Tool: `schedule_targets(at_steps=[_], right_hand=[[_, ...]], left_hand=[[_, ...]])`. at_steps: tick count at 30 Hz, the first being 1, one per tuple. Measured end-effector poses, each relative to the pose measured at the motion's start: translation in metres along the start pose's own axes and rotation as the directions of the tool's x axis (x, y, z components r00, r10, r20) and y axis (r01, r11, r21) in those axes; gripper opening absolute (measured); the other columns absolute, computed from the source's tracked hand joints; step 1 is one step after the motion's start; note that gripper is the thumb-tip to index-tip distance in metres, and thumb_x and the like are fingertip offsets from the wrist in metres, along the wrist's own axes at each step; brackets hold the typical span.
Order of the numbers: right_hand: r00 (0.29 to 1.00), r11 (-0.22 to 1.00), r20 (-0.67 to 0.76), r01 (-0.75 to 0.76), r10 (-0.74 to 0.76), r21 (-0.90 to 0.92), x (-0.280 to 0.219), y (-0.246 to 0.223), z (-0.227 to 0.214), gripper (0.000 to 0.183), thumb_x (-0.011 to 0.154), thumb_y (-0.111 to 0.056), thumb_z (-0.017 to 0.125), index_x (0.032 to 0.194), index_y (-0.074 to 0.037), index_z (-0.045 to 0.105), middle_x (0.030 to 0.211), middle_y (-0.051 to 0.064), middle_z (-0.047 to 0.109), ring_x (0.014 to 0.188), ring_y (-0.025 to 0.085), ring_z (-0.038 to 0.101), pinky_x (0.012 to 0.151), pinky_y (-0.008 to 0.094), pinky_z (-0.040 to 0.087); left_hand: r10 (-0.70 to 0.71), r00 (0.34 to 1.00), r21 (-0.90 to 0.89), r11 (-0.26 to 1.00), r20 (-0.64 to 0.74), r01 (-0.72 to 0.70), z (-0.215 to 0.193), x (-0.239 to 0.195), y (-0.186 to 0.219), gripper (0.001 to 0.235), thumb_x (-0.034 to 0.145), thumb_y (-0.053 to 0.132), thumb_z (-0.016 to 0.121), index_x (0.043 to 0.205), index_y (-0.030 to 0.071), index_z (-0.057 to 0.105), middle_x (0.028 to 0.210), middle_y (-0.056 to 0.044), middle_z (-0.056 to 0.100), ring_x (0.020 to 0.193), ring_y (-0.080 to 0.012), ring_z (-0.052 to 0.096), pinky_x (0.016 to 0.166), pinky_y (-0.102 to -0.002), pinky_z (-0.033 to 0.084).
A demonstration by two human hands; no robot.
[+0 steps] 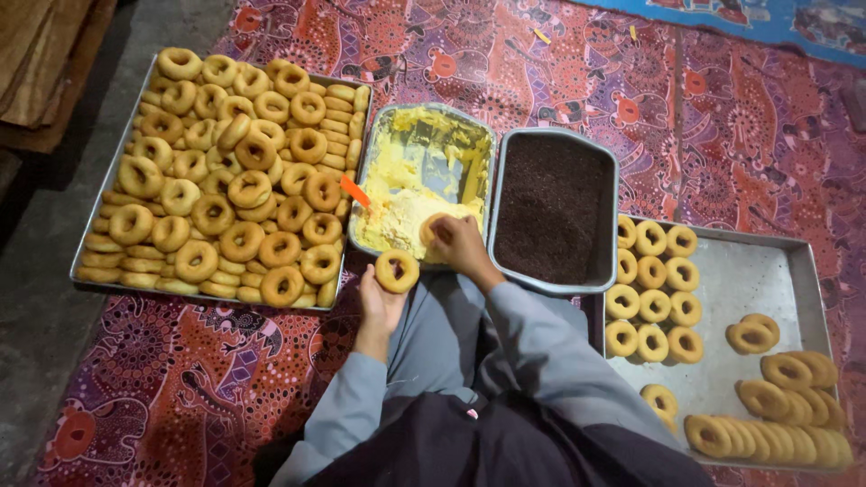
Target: The person sits on the floor and repeatedly picks up ring-shaped donuts, splits them open, fills the center with a yellow paste, and then rolls the filled donut in a dark granular topping before placing it on a tray.
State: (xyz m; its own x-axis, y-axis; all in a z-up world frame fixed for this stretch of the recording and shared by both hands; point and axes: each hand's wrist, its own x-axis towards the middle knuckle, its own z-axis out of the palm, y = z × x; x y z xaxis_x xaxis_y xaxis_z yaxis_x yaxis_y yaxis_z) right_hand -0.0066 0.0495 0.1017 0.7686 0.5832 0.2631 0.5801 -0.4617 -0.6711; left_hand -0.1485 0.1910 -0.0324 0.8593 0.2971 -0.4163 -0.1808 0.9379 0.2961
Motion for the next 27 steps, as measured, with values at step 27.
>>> schedule_targets(at_steps=[27], right_hand=[[0.988,0.992,-0.120,0.107,-0.098,0.074,-0.033,0.006,0.021,0.027,0.080,-0.013,0.076,0.106,-0.010,0.070,0.086,0.007,0.069,0.084,0.026,0.060,0.088,0.041,0.043]], left_hand=[[0.128,0.992,0.131,0.983,-0.007,-0.126,0.004,0.022,-0.021,0.047,0.103,0.033,0.042,0.136,0.000,0.054,0.131,-0.014,0.060,0.122,-0.0267,0.060,0.107,-0.046,0.049]])
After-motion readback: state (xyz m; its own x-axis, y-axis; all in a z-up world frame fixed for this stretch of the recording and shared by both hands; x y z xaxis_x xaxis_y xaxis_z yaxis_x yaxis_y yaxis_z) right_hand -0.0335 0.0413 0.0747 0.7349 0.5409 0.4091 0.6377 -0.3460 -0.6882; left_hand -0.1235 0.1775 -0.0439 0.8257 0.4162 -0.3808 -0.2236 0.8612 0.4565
